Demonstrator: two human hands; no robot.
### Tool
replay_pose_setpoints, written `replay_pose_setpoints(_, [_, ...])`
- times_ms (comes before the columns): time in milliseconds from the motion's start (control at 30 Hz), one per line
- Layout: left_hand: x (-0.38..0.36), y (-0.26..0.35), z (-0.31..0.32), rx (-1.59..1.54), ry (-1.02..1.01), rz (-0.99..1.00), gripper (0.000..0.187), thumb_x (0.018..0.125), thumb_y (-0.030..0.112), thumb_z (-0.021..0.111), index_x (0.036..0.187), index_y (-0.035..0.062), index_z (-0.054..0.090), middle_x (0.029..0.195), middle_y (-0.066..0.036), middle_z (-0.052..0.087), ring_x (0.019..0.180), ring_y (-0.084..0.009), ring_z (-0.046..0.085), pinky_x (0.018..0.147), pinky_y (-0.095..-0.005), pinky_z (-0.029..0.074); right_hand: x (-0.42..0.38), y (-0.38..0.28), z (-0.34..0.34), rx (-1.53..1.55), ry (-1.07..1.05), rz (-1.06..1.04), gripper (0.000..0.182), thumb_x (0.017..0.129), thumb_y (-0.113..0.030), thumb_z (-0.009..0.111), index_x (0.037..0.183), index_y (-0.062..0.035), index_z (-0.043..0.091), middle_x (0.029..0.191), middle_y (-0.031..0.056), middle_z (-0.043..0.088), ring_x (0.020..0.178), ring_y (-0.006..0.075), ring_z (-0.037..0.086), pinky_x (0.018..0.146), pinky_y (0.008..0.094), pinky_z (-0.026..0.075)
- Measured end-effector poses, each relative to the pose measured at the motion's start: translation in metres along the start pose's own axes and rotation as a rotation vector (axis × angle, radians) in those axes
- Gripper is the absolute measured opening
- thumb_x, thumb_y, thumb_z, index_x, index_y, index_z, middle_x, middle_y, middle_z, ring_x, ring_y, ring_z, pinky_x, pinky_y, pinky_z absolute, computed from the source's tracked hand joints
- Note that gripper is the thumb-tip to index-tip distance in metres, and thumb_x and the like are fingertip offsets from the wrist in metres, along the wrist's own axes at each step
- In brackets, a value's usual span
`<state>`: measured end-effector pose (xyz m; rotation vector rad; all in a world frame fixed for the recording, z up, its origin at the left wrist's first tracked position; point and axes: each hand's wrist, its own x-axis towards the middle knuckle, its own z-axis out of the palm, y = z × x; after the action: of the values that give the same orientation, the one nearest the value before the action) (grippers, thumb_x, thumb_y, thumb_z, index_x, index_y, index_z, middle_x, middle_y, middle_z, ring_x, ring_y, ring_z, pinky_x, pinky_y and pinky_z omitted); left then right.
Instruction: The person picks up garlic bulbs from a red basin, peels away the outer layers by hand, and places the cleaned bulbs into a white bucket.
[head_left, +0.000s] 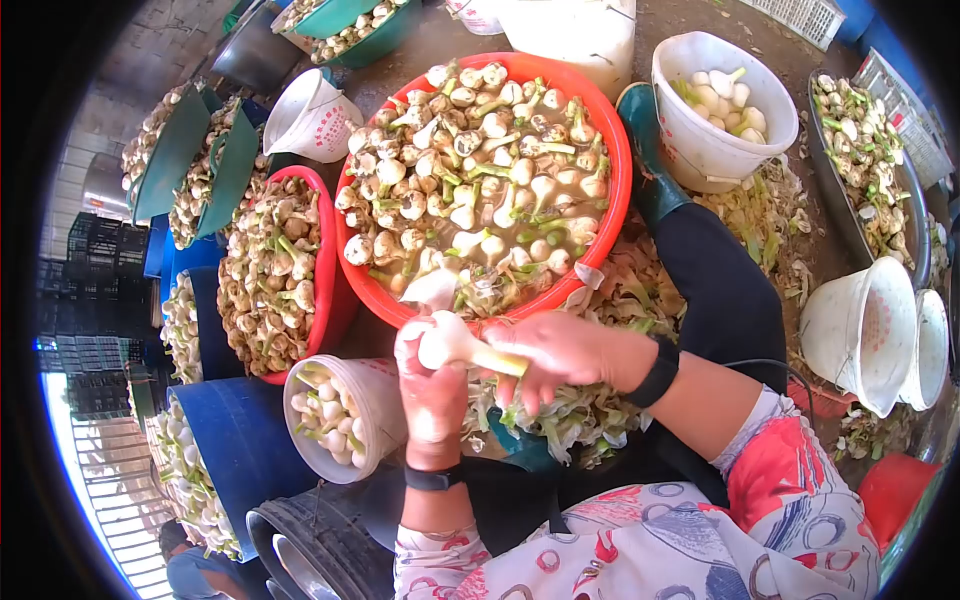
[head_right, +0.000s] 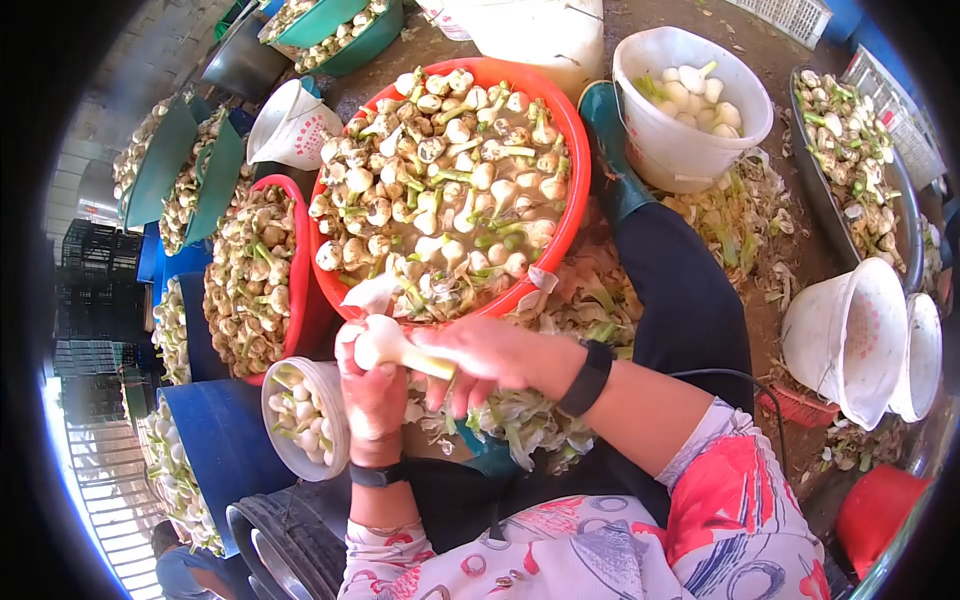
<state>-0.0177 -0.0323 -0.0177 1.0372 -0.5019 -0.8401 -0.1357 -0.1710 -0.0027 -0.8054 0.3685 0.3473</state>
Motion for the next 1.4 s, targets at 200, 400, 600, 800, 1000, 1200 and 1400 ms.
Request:
replay_pose_setpoints(200, [-0.002, -0.011, 0.003, 0.585, 0.195, -0.042, 0.055, 0.073, 0.015, 0.064, 0.119, 0.0023, 0.035, 0.106, -0.009, 0.049, 0.095, -0.0188, 0.049, 0.084, -0.0329, 0.041, 0.011, 0.031, 0.000, -0.946, 0.332, -0.550, 0.029, 0.087, -0.028, 0.044, 0.080, -0.0015, 0.053, 0.061, 0.0036, 0.055, 0.055, 0.0127, 0.054, 0.048, 0.0249, 0.039])
replay_pose_setpoints(400, [-0.009, -0.001, 0.021, 0.221, 0.091, 0.086, 0.048, 0.073, 0.004, 0.060, 0.115, -0.0011, 0.037, 0.105, -0.008, 0.050, 0.096, -0.0163, 0.049, 0.085, -0.0291, 0.039, -0.009, 0.016, 0.012, -0.572, 0.189, -0.342, 0.021, 0.081, -0.022, 0.048, 0.076, -0.0024, 0.055, 0.064, 0.0152, 0.055, 0.061, 0.0312, 0.056, 0.055, 0.0379, 0.043])
replay_pose_setpoints(600, [-0.013, -0.001, 0.019, 0.290, 0.119, 0.099, 0.052, 0.072, 0.006, 0.061, 0.116, -0.0006, 0.035, 0.108, -0.011, 0.048, 0.098, -0.0179, 0.048, 0.086, -0.0299, 0.039, -0.009, 0.022, 0.019, -1.254, 0.478, -0.606, 0.018, 0.077, -0.017, 0.048, 0.067, -0.0028, 0.054, 0.061, 0.0172, 0.055, 0.058, 0.0337, 0.056, 0.054, 0.0430, 0.043])
replay_pose_setpoints(800, [-0.007, 0.011, 0.014, 0.130, 0.035, -0.085, 0.053, 0.068, 0.015, 0.066, 0.111, -0.0027, 0.041, 0.100, -0.014, 0.054, 0.089, -0.0214, 0.055, 0.078, -0.0307, 0.045, 0.001, 0.027, 0.010, -1.157, 0.473, -0.717, 0.018, 0.080, -0.015, 0.047, 0.069, -0.0015, 0.050, 0.061, 0.0151, 0.054, 0.055, 0.0297, 0.055, 0.051, 0.0393, 0.041])
replay_pose_setpoints(1000, [-0.009, 0.021, 0.026, -0.305, -0.084, -0.342, 0.052, 0.066, 0.017, 0.062, 0.110, -0.0037, 0.045, 0.104, -0.023, 0.052, 0.094, -0.0387, 0.054, 0.066, -0.0338, 0.050, -0.002, -0.013, -0.018, -0.113, 0.410, -0.626, 0.020, 0.087, -0.022, 0.044, 0.076, -0.0058, 0.047, 0.055, -0.0033, 0.040, 0.045, 0.0035, 0.037, 0.039, 0.0179, 0.030])
replay_pose_setpoints(1200, [-0.003, 0.014, 0.012, -0.725, -0.130, -0.525, 0.049, 0.078, 0.038, 0.038, 0.104, -0.0016, 0.049, 0.096, -0.026, 0.053, 0.065, -0.0312, 0.057, 0.040, -0.0277, 0.044, 0.010, 0.012, -0.018, 0.350, 0.369, -0.678, 0.022, 0.087, -0.023, 0.043, 0.075, -0.0058, 0.047, 0.056, -0.0017, 0.042, 0.041, 0.0055, 0.035, 0.039, 0.0185, 0.030])
replay_pose_setpoints(1400, [0.000, 0.025, 0.000, -0.748, -0.040, -0.387, 0.047, 0.080, 0.043, 0.037, 0.096, 0.0014, 0.053, 0.067, -0.013, 0.054, 0.042, -0.0141, 0.042, 0.038, -0.0252, 0.033, 0.005, 0.034, -0.005, 0.089, 0.044, -0.527, 0.025, 0.088, -0.022, 0.040, 0.071, -0.0051, 0.045, 0.055, -0.0006, 0.041, 0.041, 0.0057, 0.036, 0.040, 0.0193, 0.030])
